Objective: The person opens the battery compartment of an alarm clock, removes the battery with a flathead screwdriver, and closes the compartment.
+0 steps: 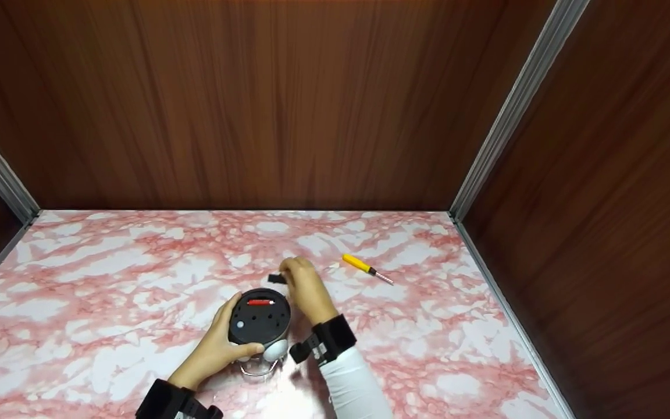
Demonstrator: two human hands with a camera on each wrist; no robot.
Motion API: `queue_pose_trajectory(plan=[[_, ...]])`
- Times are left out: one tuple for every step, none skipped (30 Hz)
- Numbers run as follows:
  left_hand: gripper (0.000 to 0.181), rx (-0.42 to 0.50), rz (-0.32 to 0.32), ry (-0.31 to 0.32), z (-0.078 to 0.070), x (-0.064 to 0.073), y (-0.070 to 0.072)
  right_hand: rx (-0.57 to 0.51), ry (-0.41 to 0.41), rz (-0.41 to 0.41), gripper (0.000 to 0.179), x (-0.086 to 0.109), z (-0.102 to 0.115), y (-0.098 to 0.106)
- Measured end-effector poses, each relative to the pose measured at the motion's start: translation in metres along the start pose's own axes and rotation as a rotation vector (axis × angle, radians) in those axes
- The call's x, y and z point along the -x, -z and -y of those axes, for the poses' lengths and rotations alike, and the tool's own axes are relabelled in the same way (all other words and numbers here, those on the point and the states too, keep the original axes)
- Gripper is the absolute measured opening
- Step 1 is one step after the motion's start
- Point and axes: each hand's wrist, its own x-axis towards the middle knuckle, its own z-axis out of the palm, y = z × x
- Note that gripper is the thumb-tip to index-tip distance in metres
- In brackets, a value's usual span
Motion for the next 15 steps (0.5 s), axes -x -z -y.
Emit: queue_pose_trajectory(plan=[[0.124,0.000,-0.002,-0.005,0.000,0.000,0.000,-0.001,-0.007,-0.008,0.004,0.000,-0.004,0.002],[0.123,0.001,-0.004,-0.009,0.000,0.000,0.000,-0.008,-0.021,-0.017,0.004,-0.001,-0.009,0.004],[0.124,0.000,-0.006,-0.010,0.000,0.000,-0.001,-0.012,-0.032,-0.024,0.004,-0.001,-0.013,0.005],[0.124,0.000,-0.006,-0.011,-0.001,0.000,-0.001,-0.016,-0.041,-0.032,0.004,0.000,-0.017,0.006],[0.124,-0.003,-0.006,-0.011,-0.001,0.000,-0.001,-0.015,-0.046,-0.040,0.004,0.000,-0.022,0.007],[0.124,0.000,-0.006,-0.009,-0.001,0.000,-0.001,-0.019,-0.055,-0.046,0.005,0.001,-0.027,0.008],[0.124,-0.001,-0.006,-0.007,-0.001,0.000,-0.001,-0.023,-0.067,-0.051,0.006,0.001,-0.031,0.009],[0.124,0.000,-0.006,-0.005,-0.001,0.000,-0.001,-0.030,-0.082,-0.057,0.006,0.001,-0.034,0.010],[0.124,-0.001,-0.005,-0.003,-0.001,0.000,-0.001,-0.030,-0.092,-0.059,0.006,0.001,-0.038,0.011],[0.124,-0.001,-0.004,-0.002,-0.001,0.000,-0.001,-0.034,-0.105,-0.062,0.005,0.002,-0.042,0.012],[0.124,0.000,-0.003,0.000,0.000,-0.001,0.000,-0.036,-0.118,-0.064,0.005,0.002,-0.045,0.013],[0.124,0.001,-0.002,0.002,0.000,0.000,0.000,-0.038,-0.133,-0.063,0.005,0.002,-0.048,0.014],[0.124,0.000,-0.001,0.005,0.000,0.000,0.000,-0.037,-0.145,-0.061,0.005,0.001,-0.051,0.015],[0.124,0.003,0.000,0.007,0.000,0.000,0.000,-0.033,-0.156,-0.059,0.005,0.001,-0.054,0.016],[0.124,0.003,0.003,0.011,0.000,0.000,0.000,-0.024,-0.162,-0.056,0.005,0.001,-0.057,0.016]])
